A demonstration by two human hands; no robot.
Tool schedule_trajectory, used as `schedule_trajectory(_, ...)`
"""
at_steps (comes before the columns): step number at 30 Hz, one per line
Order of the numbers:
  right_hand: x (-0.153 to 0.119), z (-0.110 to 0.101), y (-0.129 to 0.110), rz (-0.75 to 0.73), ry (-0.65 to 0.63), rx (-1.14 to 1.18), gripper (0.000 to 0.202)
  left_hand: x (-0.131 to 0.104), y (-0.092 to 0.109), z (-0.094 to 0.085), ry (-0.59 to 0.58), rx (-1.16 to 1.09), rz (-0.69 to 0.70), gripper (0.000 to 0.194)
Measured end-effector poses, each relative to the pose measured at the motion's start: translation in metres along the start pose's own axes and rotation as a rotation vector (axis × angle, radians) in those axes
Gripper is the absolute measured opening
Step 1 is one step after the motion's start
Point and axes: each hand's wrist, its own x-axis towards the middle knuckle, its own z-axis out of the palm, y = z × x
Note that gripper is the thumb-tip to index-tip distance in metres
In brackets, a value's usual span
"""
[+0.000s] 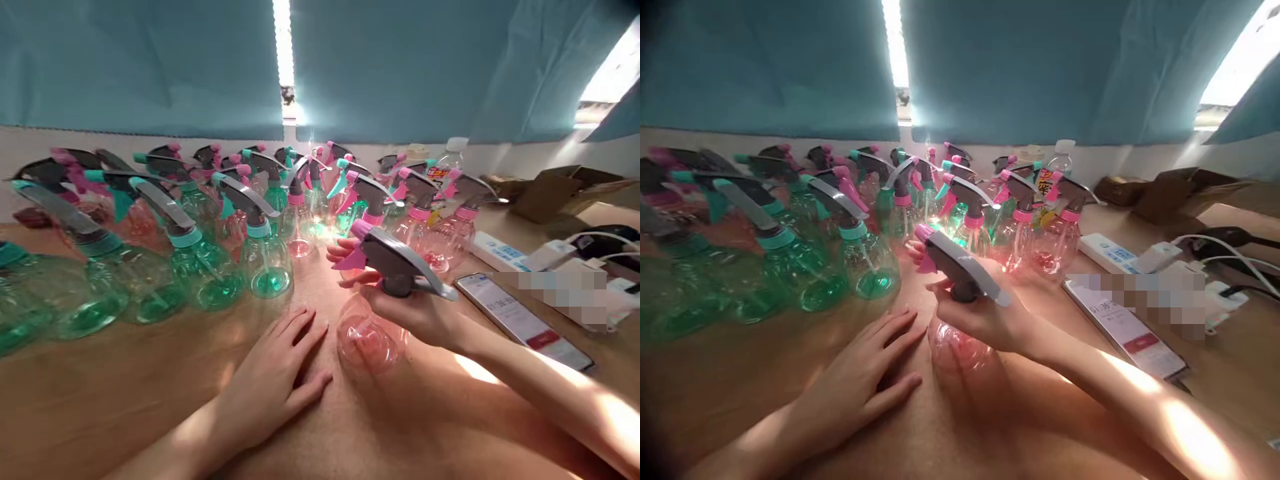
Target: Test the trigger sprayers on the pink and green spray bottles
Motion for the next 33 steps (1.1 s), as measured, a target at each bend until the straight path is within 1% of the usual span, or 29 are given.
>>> schedule_trajectory(3, 0.004, 0.001, -0.002, -0.031, -0.025, 0.068, 0.029, -0.001, -0.003, 0.005, 0.019, -0.012, 0.002, 0.055)
schedule_trajectory(5, 0.004, 0.001, -0.003, -0.083, -0.027, 0.106, 0.037, 0.0, -0.002, 0.004, 0.009, -0.019, -0.001, 0.055)
schedule_trajectory(7, 0.005, 0.001, -0.003, -0.102, -0.041, 0.124, 0.041, 0.002, 0.0, 0.0, -0.008, -0.023, -0.009, 0.053)
schedule_trajectory(10, 0.005, -0.002, -0.001, -0.076, -0.046, 0.099, 0.037, 0.003, 0.002, -0.004, -0.026, -0.022, -0.015, 0.053)
schedule_trajectory(13, 0.006, -0.006, 0.003, -0.054, 0.01, 0.026, 0.032, 0.002, 0.002, -0.005, -0.033, -0.02, -0.015, 0.053)
schedule_trajectory(18, 0.006, -0.011, 0.002, -0.123, 0.048, -0.103, 0.028, 0.002, 0.003, -0.004, -0.032, -0.026, -0.018, 0.053)
schedule_trajectory(21, 0.006, -0.013, 0.0, -0.172, 0.035, -0.085, 0.029, 0.002, 0.003, -0.004, -0.025, -0.028, -0.015, 0.053)
schedule_trajectory(26, 0.006, -0.013, 0.0, -0.187, -0.008, -0.006, 0.025, 0.003, 0.003, -0.003, -0.028, -0.019, -0.01, 0.053)
schedule_trajectory(28, 0.005, -0.013, 0.0, -0.171, -0.005, -0.015, 0.024, 0.003, 0.003, -0.003, -0.02, -0.017, -0.01, 0.053)
schedule_trajectory(31, 0.005, -0.013, 0.001, -0.063, 0.012, -0.085, 0.016, 0.003, 0.003, -0.003, -0.007, -0.02, -0.013, 0.053)
schedule_trajectory(33, 0.005, -0.013, 0.003, -0.008, 0.017, -0.114, 0.016, 0.002, 0.003, -0.003, -0.004, -0.022, -0.018, 0.053)
